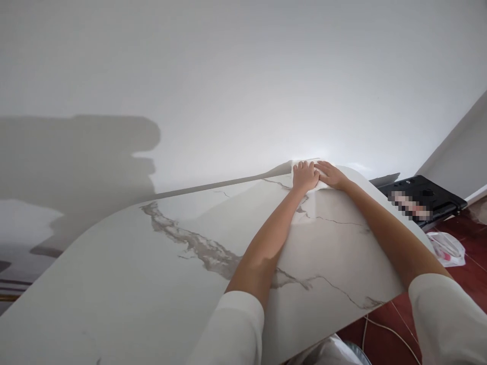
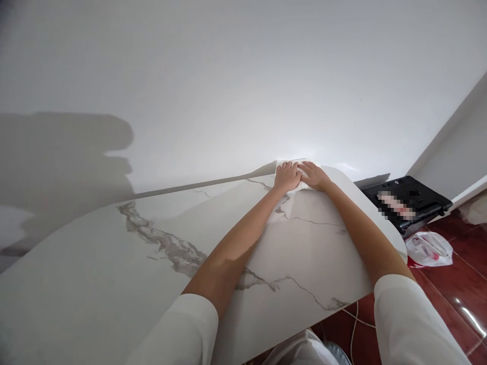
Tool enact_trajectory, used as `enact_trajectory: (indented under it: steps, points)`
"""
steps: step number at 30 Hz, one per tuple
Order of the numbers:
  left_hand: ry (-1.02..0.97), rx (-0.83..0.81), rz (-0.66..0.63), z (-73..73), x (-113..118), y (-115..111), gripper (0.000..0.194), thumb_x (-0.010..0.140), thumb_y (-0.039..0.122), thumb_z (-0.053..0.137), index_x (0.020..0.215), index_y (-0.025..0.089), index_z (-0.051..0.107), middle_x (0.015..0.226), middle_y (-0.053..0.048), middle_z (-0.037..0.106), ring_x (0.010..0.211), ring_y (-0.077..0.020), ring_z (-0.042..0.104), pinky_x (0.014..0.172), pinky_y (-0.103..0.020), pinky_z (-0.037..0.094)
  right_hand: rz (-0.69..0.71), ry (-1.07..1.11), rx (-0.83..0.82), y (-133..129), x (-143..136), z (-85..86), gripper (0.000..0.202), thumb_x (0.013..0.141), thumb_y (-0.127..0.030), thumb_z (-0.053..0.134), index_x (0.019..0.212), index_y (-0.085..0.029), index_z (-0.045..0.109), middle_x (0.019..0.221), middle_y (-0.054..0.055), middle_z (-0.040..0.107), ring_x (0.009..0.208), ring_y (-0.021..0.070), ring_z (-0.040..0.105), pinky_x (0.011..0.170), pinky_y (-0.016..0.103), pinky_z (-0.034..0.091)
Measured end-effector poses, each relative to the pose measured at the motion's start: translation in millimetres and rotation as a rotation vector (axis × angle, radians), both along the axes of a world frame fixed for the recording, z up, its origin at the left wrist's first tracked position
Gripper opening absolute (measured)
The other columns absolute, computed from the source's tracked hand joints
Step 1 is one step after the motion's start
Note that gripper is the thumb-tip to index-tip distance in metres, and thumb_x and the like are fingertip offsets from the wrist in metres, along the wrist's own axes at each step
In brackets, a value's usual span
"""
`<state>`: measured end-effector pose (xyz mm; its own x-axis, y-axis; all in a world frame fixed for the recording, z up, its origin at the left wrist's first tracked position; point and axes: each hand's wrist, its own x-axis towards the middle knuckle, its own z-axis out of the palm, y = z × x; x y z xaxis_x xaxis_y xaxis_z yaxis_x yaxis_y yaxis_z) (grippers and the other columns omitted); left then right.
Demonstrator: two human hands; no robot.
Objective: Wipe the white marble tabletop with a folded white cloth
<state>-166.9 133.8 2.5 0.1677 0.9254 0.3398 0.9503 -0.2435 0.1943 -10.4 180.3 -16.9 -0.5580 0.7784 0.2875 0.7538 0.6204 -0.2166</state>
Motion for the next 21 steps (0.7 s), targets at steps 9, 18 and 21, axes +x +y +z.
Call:
enact_trajectory:
  steps: [9, 18, 21]
  points:
    - [-0.006, 0.005, 0.034, -2.6, 35, 10, 0.04, 0.095, 0.03, 0.03, 0.126, 0.019, 0.052, 0.128, -0.012, 0.056, 0.124, -0.0283, 0.043, 0.104, -0.046, 0.031, -0.078, 0.013, -0.088, 3, 29, 4.7, 0.059, 0.093, -0.049, 0.037, 0.144, -0.019, 0.042, 0.155, 0.007, 0.034, 0.144, 0.0271, 0.025, 0.118, 0.045, 0.021]
    - [-0.02, 0.005, -0.032, -1.9, 60, -7, 0.045, 0.095, 0.029, 0.03, 0.134, 0.014, 0.047, 0.136, -0.015, 0.05, 0.131, -0.0299, 0.036, 0.11, -0.048, 0.025, -0.112, -0.023, -0.054, -14, 59, 2.7, 0.056, 0.094, -0.047, 0.038, 0.145, -0.024, 0.041, 0.155, 0.004, 0.033, 0.144, 0.028, 0.024, 0.117, 0.05, 0.024]
    - [-0.009, 0.018, -0.06, -2.0, 69, -27, 0.046, 0.095, 0.031, 0.031, 0.136, 0.015, 0.046, 0.138, -0.014, 0.049, 0.133, -0.0298, 0.035, 0.111, -0.048, 0.024, -0.108, -0.051, -0.008, -35, 73, -1.6, 0.058, 0.094, -0.045, 0.037, 0.146, -0.018, 0.039, 0.156, 0.01, 0.031, 0.144, 0.0295, 0.024, 0.115, 0.051, 0.025]
